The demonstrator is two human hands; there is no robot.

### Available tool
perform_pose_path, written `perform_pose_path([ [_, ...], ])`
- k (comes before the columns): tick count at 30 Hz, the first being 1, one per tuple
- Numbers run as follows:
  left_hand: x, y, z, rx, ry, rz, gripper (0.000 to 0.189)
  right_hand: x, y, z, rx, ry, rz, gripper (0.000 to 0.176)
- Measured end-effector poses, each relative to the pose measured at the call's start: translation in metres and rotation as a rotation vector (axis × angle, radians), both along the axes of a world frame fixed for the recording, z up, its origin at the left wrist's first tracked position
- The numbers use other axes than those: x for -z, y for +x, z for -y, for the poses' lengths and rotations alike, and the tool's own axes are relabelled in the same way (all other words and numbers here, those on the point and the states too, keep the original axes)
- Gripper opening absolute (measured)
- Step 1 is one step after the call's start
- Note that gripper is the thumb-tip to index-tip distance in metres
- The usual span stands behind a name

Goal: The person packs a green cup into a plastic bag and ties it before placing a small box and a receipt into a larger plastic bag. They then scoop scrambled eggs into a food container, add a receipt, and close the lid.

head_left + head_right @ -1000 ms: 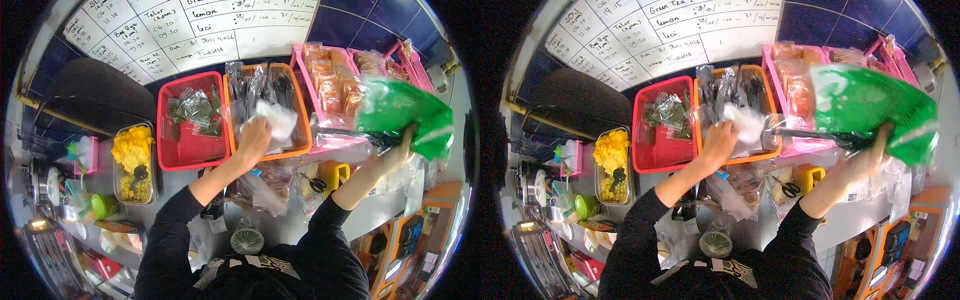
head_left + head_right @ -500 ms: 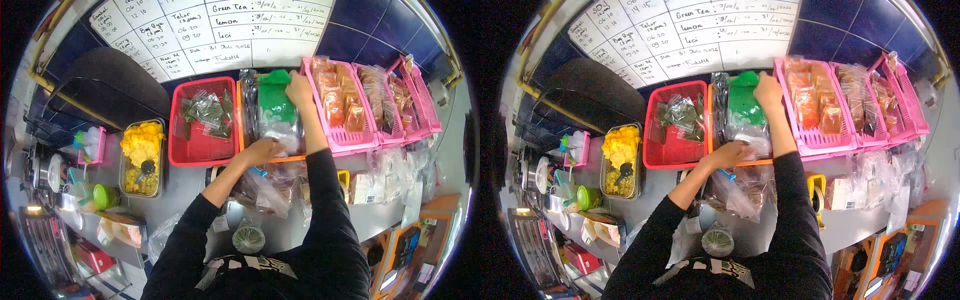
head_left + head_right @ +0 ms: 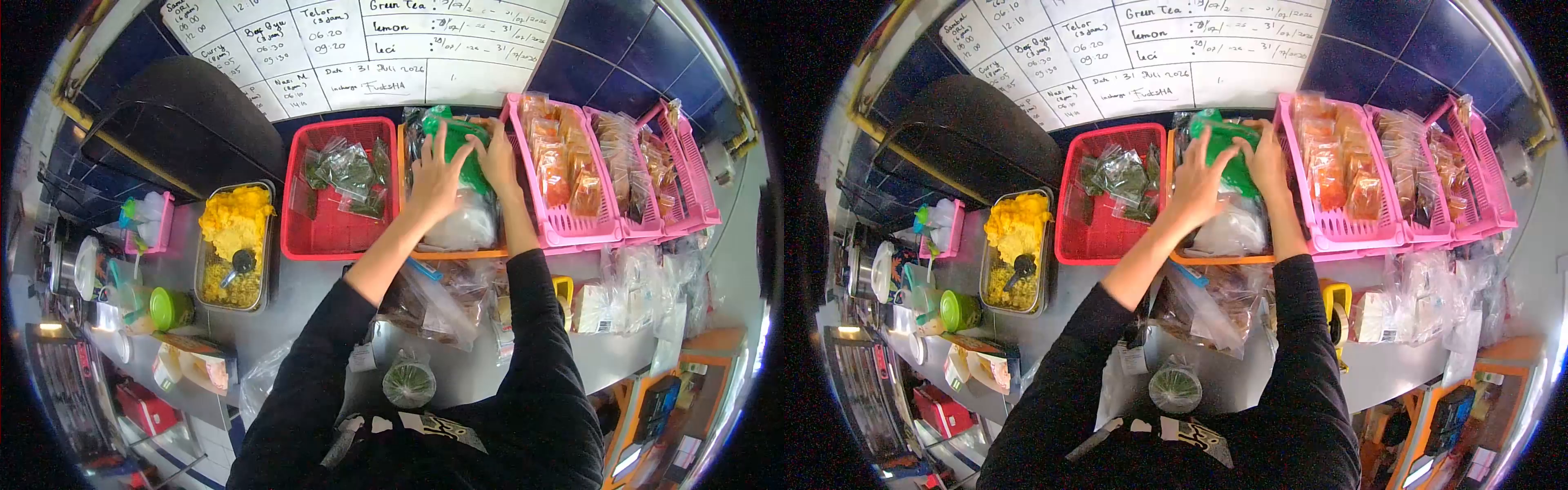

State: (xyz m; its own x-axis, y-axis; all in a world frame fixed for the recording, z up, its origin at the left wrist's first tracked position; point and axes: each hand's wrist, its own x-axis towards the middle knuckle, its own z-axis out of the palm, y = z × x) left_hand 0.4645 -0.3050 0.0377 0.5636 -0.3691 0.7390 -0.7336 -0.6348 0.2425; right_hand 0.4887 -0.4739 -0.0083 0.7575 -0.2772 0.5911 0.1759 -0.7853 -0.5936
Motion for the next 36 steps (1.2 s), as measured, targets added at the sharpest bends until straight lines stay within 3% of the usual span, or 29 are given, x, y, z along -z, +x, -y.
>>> perform_pose_path([
  [2,0.032,0.037,0.005,0.267,0.214,-0.440,0.035,0.001,-0.001,0.000,-0.001,0.121,0.031,0.040],
  [4,-0.003,0.036,-0.001,0.218,-0.297,-0.489,0.015,0.011,0.004,0.009,0.059,0.276,0.145,0.025],
  [6,-0.032,0.042,-0.034,0.013,-0.424,-0.320,0.015,0.004,-0.001,0.008,0.070,0.247,0.142,0.024],
  [7,-0.063,0.025,-0.055,-0.050,-0.653,-0.601,0.018,0.003,-0.004,0.007,0.066,0.213,0.140,0.024],
  [8,-0.062,0.030,-0.081,0.084,-0.907,-0.610,0.022,0.013,0.002,0.008,0.020,0.319,0.071,0.024],
  [9,-0.056,0.039,-0.105,0.178,-1.105,-0.498,0.022,0.014,0.005,0.006,-0.016,0.211,0.104,0.023],
  [11,-0.079,0.007,-0.122,0.075,-1.315,-0.450,0.027,0.032,0.020,0.013,-0.074,-0.002,0.075,0.021],
  [14,-0.057,-0.031,-0.160,0.063,-1.318,-0.424,0.034,-0.009,-0.003,-0.011,-0.084,-0.034,0.178,0.025],
  [16,-0.053,-0.075,-0.169,0.026,-1.183,-0.491,0.035,-0.051,-0.056,-0.048,-0.286,0.230,-0.003,0.032],
  [17,-0.053,-0.099,-0.165,0.021,-1.058,-0.517,0.036,-0.072,-0.095,-0.066,-0.584,0.402,-0.109,0.049],
  [18,-0.054,-0.121,-0.155,0.103,-0.950,-0.523,0.039,-0.063,-0.130,-0.091,-0.954,0.828,-0.126,0.068],
  [19,-0.054,-0.144,-0.143,0.189,-0.840,-0.530,0.042,-0.077,-0.173,-0.113,-1.116,0.917,-0.274,0.084],
  [20,-0.047,-0.168,-0.133,0.297,-0.771,-0.594,0.043,-0.087,-0.206,-0.134,-1.133,0.805,-0.260,0.086],
  [21,-0.036,-0.190,-0.129,0.408,-0.699,-0.654,0.044,-0.100,-0.239,-0.147,-0.979,0.569,-0.401,0.085],
  [22,-0.030,-0.206,-0.131,0.473,-0.610,-0.787,0.043,-0.096,-0.268,-0.158,-0.895,0.901,-0.462,0.079],
  [23,-0.028,-0.217,-0.133,0.544,-0.507,-0.914,0.043,-0.087,-0.293,-0.157,-0.802,0.868,-0.363,0.069],
  [25,-0.028,-0.227,-0.144,0.993,-0.390,-1.487,0.049,-0.091,-0.353,-0.142,-0.612,1.070,-0.464,0.050],
  [26,-0.035,-0.228,-0.152,1.221,-0.156,-1.512,0.059,-0.085,-0.386,-0.130,-0.450,1.068,-0.454,0.040],
  [27,-0.038,-0.228,-0.155,1.258,-0.121,-1.532,0.059,-0.073,-0.420,-0.116,-0.289,1.066,-0.452,0.033],
  [28,-0.041,-0.227,-0.154,1.311,-0.100,-1.505,0.063,-0.054,-0.453,-0.104,-0.099,1.022,-0.259,0.020],
  [29,-0.042,-0.221,-0.151,1.365,-0.084,-1.468,0.068,-0.049,-0.492,-0.091,0.047,1.216,-0.139,0.013],
  [31,-0.025,-0.193,-0.140,1.134,-0.058,-1.346,0.056,-0.042,-0.561,-0.072,0.365,1.191,0.031,0.018],
  [32,-0.016,-0.180,-0.127,0.986,-0.137,-1.281,0.045,-0.040,-0.590,-0.067,0.509,1.353,0.146,0.025],
  [33,-0.017,-0.169,-0.109,0.790,-0.133,-1.091,0.036,-0.029,-0.620,-0.058,0.666,1.415,0.159,0.037],
  [36,0.021,-0.098,-0.056,0.449,0.069,-0.631,0.021,0.031,-0.701,-0.031,0.976,1.637,0.248,0.045],
])
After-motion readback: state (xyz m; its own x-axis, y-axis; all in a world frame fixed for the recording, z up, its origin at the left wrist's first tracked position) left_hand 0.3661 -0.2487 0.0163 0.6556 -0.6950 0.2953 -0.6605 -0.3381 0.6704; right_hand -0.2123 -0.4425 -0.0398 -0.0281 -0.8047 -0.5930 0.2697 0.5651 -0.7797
